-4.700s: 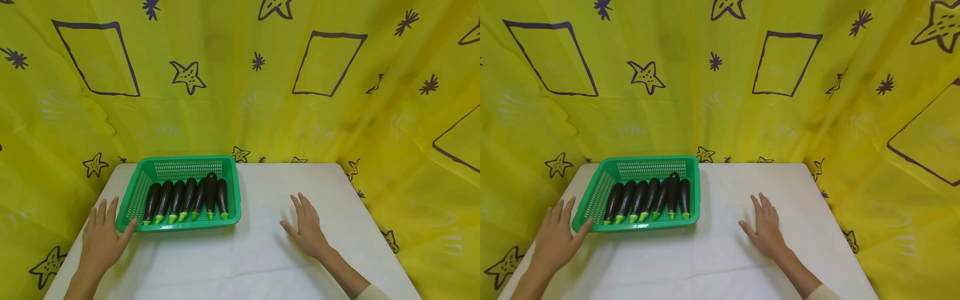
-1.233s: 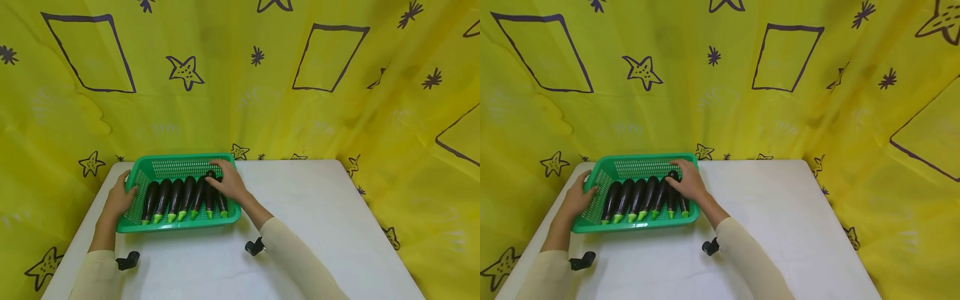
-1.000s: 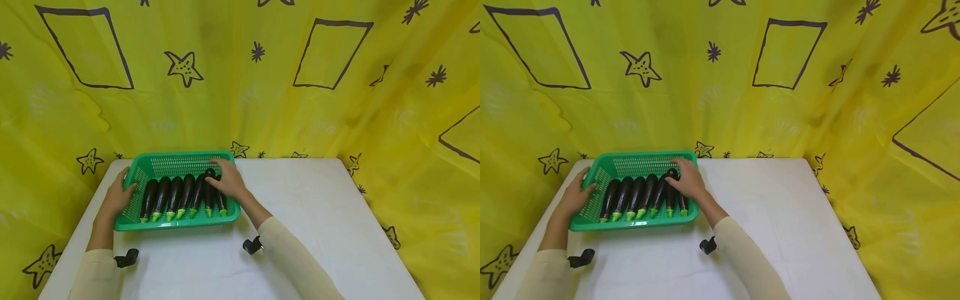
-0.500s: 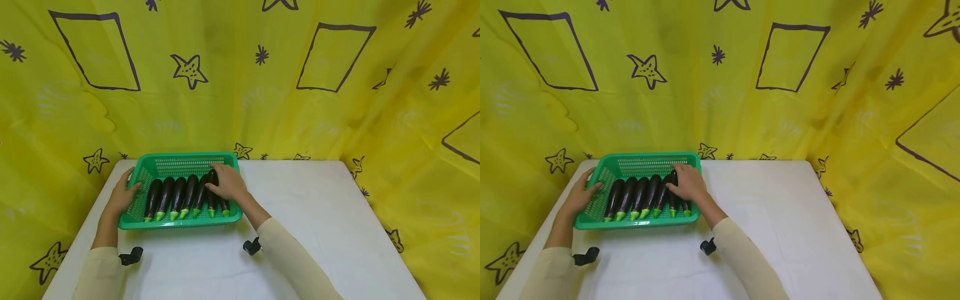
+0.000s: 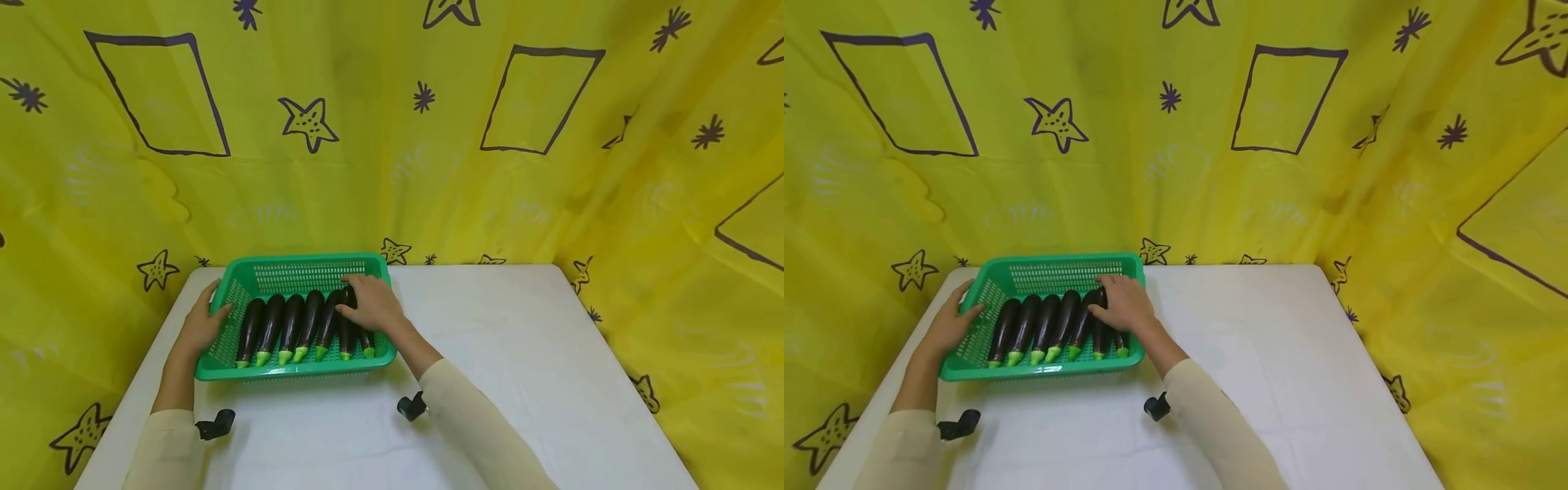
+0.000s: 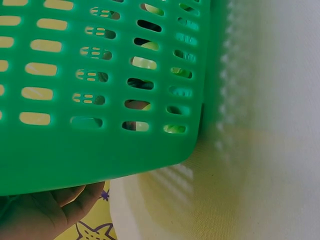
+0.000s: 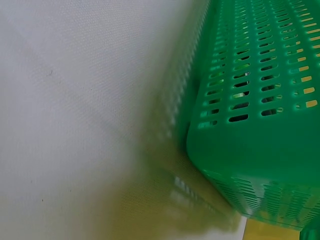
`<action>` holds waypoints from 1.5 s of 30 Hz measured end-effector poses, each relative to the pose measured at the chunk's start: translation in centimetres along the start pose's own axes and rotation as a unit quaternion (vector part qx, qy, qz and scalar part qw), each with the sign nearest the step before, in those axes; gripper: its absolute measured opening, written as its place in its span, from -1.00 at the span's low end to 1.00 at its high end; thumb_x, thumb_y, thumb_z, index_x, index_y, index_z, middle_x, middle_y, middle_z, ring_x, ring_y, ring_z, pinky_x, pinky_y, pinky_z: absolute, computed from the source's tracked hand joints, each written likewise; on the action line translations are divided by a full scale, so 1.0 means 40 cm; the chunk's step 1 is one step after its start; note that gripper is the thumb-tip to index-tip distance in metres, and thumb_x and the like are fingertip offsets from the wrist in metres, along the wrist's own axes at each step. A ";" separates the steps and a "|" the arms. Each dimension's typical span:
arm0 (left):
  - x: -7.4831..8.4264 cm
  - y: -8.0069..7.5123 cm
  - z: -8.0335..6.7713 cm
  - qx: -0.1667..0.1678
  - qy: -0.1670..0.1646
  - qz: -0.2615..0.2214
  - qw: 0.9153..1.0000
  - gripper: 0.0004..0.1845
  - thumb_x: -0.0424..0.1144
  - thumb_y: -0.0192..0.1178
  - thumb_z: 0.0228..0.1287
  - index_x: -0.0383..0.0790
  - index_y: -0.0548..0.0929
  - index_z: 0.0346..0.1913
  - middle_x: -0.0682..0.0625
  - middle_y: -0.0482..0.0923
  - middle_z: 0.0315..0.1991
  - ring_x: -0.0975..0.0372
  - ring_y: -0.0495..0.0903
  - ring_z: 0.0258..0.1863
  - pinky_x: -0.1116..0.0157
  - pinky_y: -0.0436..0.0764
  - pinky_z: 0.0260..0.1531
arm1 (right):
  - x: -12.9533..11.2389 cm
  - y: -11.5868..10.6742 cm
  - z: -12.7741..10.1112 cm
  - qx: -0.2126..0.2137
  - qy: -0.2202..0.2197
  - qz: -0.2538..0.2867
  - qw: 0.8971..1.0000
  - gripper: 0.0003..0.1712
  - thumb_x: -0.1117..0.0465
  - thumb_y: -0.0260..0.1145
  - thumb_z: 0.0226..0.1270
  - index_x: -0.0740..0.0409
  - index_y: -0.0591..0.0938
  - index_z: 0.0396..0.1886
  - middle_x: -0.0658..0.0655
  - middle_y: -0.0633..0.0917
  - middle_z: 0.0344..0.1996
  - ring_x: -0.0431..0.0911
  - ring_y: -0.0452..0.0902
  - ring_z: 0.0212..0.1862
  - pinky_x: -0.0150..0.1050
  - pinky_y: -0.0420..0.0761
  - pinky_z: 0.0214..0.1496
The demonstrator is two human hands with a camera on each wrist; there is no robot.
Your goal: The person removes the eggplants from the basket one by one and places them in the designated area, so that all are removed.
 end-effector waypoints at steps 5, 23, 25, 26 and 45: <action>0.010 0.000 0.001 0.000 -0.001 0.000 1.000 -0.25 -0.17 -0.14 0.73 -0.34 -0.28 0.68 -0.66 -0.02 0.50 -0.50 0.26 0.32 -0.43 0.32 0.18 | 0.004 -0.001 0.002 0.001 -0.005 0.000 1.000 -0.33 -0.15 0.36 0.48 0.03 0.53 0.46 0.10 0.57 0.39 0.06 0.45 0.41 0.03 0.37 0.45; 0.012 -0.007 -0.001 0.009 -0.001 0.005 1.000 -0.25 -0.20 -0.11 0.72 -0.36 -0.26 0.67 -0.67 0.06 0.46 -0.48 0.32 0.27 -0.40 0.38 0.14 | 0.021 -0.042 -0.019 0.065 -0.042 0.216 0.973 -0.52 0.15 0.48 0.43 0.13 0.67 0.29 0.13 0.54 0.16 0.03 0.55 0.16 -0.07 0.59 0.18; 0.013 -0.007 -0.002 0.008 -0.003 0.004 1.000 -0.25 -0.20 -0.12 0.72 -0.36 -0.26 0.67 -0.67 0.06 0.46 -0.48 0.33 0.27 -0.40 0.39 0.13 | 0.020 -0.045 -0.020 0.068 -0.053 0.223 0.971 -0.58 0.17 0.48 0.42 0.15 0.70 0.22 0.13 0.55 0.14 0.03 0.55 0.14 -0.08 0.60 0.16; 0.014 -0.007 -0.003 0.007 -0.004 0.003 1.000 -0.25 -0.20 -0.12 0.72 -0.35 -0.26 0.68 -0.67 0.06 0.46 -0.48 0.33 0.27 -0.40 0.39 0.13 | 0.018 -0.046 -0.020 0.069 -0.058 0.222 0.971 -0.60 0.17 0.48 0.42 0.16 0.71 0.19 0.13 0.57 0.14 0.03 0.55 0.14 -0.07 0.60 0.15; 0.004 -0.003 -0.009 0.008 -0.003 -0.013 1.000 -0.25 -0.21 -0.12 0.72 -0.35 -0.26 0.67 -0.67 -0.02 0.49 -0.51 0.22 0.34 -0.44 0.29 0.21 | 0.020 -0.033 -0.026 0.033 -0.061 0.240 0.968 -0.49 0.16 0.46 0.44 0.10 0.64 0.34 0.10 0.65 0.26 0.04 0.65 0.13 -0.14 0.68 0.05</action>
Point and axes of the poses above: each hand's wrist, its own z-axis towards the middle knuckle, its own y-axis out of the palm, x = y × z, the point moved 7 cm from there along z, towards the middle knuckle
